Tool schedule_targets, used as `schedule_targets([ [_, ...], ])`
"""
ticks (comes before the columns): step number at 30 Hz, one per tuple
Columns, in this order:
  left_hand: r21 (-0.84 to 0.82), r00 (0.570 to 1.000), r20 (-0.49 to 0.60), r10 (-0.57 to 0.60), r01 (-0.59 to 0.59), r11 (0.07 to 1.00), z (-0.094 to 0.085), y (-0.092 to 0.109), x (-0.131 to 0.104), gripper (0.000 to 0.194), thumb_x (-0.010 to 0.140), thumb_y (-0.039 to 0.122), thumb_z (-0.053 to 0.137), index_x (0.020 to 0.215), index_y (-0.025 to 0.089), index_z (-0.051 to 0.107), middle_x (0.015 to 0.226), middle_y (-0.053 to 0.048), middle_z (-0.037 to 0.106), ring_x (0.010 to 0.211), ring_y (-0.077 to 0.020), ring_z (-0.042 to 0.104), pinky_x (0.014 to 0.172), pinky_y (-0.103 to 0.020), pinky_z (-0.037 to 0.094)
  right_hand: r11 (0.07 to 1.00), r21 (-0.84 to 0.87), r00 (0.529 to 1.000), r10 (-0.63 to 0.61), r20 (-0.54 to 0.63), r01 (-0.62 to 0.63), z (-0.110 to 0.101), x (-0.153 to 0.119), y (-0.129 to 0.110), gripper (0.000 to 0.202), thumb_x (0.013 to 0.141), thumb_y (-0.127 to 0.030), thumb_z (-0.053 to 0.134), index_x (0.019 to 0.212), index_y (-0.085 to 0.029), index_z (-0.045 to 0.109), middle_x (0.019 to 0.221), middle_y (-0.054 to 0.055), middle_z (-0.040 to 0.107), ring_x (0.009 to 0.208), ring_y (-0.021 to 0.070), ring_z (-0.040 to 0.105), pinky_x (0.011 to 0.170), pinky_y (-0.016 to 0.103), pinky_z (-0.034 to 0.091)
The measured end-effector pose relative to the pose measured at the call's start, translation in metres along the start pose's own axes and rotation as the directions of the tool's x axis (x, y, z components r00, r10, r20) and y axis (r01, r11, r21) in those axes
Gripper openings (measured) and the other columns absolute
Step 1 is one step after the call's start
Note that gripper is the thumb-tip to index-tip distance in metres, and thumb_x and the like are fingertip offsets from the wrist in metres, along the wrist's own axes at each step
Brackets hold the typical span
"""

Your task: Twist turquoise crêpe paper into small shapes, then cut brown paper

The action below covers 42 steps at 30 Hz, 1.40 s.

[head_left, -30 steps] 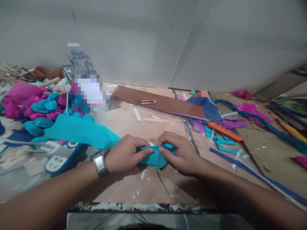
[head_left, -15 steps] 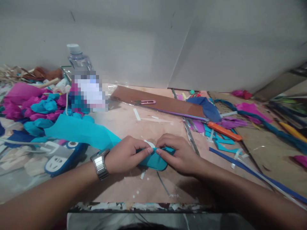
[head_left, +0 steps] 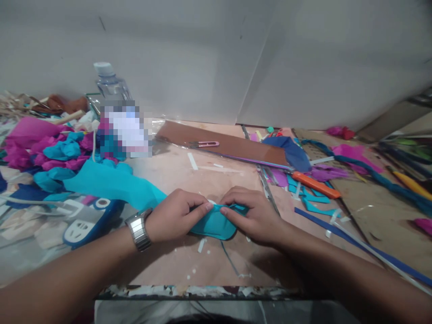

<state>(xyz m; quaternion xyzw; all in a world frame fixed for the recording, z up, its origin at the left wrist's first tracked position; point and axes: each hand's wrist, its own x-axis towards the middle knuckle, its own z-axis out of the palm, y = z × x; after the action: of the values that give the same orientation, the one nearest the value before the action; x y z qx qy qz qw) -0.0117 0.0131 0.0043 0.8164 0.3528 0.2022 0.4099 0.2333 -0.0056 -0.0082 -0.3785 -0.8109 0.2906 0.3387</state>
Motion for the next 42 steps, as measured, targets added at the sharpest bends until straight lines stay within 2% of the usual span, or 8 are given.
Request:
schedule_targets([
  [6, -0.018, 0.999, 0.035, -0.007, 0.007, 1.000, -0.001, 0.006, -0.001, 0.030, 0.100, 0.039, 0.060, 0.086, 0.015, 0.072, 0.073, 0.002, 0.066, 0.069, -0.0110, 0.056, 0.064, -0.023, 0.039, 0.999, -0.044, 0.999, -0.028, -0.018, 0.027, 0.001, -0.002, -0.001, 0.011, 0.098, -0.026, 0.066, 0.100, -0.021, 0.076, 0.092, 0.005, 0.076, 0.087, 0.0182, 0.070, 0.081, 0.032, 0.053],
  [14, -0.003, 0.998, 0.040, -0.046, 0.046, 0.999, -0.001, 0.009, -0.001, 0.029, 0.099, 0.035, 0.060, 0.081, 0.016, 0.071, 0.071, 0.003, 0.066, 0.067, -0.0096, 0.055, 0.064, -0.022, 0.039, 0.982, -0.099, 0.987, -0.164, -0.006, 0.162, 0.000, -0.002, -0.003, 0.010, 0.098, -0.023, 0.066, 0.104, -0.021, 0.074, 0.091, 0.004, 0.077, 0.086, 0.0186, 0.066, 0.081, 0.034, 0.051],
  [20, -0.093, 0.998, 0.060, -0.018, 0.023, 0.995, -0.001, 0.005, 0.000, 0.016, 0.096, 0.023, 0.059, 0.097, 0.019, 0.074, 0.088, 0.002, 0.073, 0.081, -0.0123, 0.063, 0.075, -0.023, 0.045, 0.980, -0.049, 0.981, -0.193, -0.024, 0.192, 0.000, -0.002, -0.001, 0.016, 0.096, -0.015, 0.066, 0.108, -0.023, 0.073, 0.095, 0.003, 0.078, 0.088, 0.0173, 0.067, 0.083, 0.035, 0.051],
  [23, -0.130, 0.997, 0.058, -0.042, 0.049, 0.990, 0.001, 0.002, 0.000, 0.020, 0.091, 0.014, 0.056, 0.099, 0.018, 0.074, 0.091, 0.002, 0.074, 0.084, -0.0136, 0.064, 0.077, -0.024, 0.047, 0.979, -0.031, 0.979, -0.201, -0.023, 0.200, 0.000, -0.002, -0.002, 0.016, 0.096, -0.013, 0.066, 0.106, -0.023, 0.074, 0.094, 0.003, 0.078, 0.087, 0.0167, 0.068, 0.083, 0.034, 0.052],
  [28, -0.154, 0.994, 0.072, -0.085, 0.095, 0.983, 0.001, 0.000, 0.000, 0.023, 0.087, 0.010, 0.053, 0.098, 0.017, 0.073, 0.089, 0.001, 0.071, 0.081, -0.0141, 0.061, 0.075, -0.025, 0.047, 0.978, -0.034, 0.978, -0.205, -0.032, 0.204, -0.001, -0.001, -0.004, 0.014, 0.096, -0.014, 0.065, 0.104, -0.022, 0.074, 0.092, 0.004, 0.078, 0.087, 0.0167, 0.068, 0.083, 0.034, 0.053],
  [32, -0.210, 0.993, 0.094, -0.074, 0.092, 0.973, -0.002, 0.006, -0.001, 0.012, 0.091, 0.020, 0.060, 0.093, 0.016, 0.070, 0.085, 0.002, 0.067, 0.077, -0.0124, 0.057, 0.072, -0.024, 0.045, 0.974, -0.044, 0.974, -0.224, -0.032, 0.223, 0.000, -0.001, -0.004, 0.016, 0.095, -0.012, 0.065, 0.104, -0.021, 0.074, 0.093, 0.003, 0.078, 0.087, 0.0167, 0.068, 0.083, 0.034, 0.053],
  [36, -0.238, 0.994, 0.078, -0.074, 0.090, 0.967, 0.000, 0.008, -0.002, 0.032, 0.099, 0.041, 0.058, 0.085, 0.015, 0.067, 0.077, 0.002, 0.061, 0.072, -0.0112, 0.051, 0.066, -0.023, 0.041, 0.970, -0.045, 0.970, -0.242, -0.028, 0.240, 0.000, -0.001, -0.005, 0.017, 0.094, -0.011, 0.066, 0.106, -0.022, 0.073, 0.093, 0.004, 0.078, 0.087, 0.0172, 0.068, 0.083, 0.035, 0.053],
  [42, -0.241, 0.994, 0.041, -0.097, 0.104, 0.965, 0.005, 0.007, -0.002, 0.027, 0.098, 0.035, 0.060, 0.080, 0.015, 0.063, 0.071, 0.004, 0.054, 0.067, -0.0096, 0.046, 0.062, -0.022, 0.037, 0.967, -0.035, 0.967, -0.254, -0.030, 0.253, 0.001, -0.002, -0.004, 0.019, 0.093, -0.011, 0.068, 0.108, -0.022, 0.073, 0.093, 0.004, 0.078, 0.087, 0.0169, 0.067, 0.084, 0.035, 0.053],
])
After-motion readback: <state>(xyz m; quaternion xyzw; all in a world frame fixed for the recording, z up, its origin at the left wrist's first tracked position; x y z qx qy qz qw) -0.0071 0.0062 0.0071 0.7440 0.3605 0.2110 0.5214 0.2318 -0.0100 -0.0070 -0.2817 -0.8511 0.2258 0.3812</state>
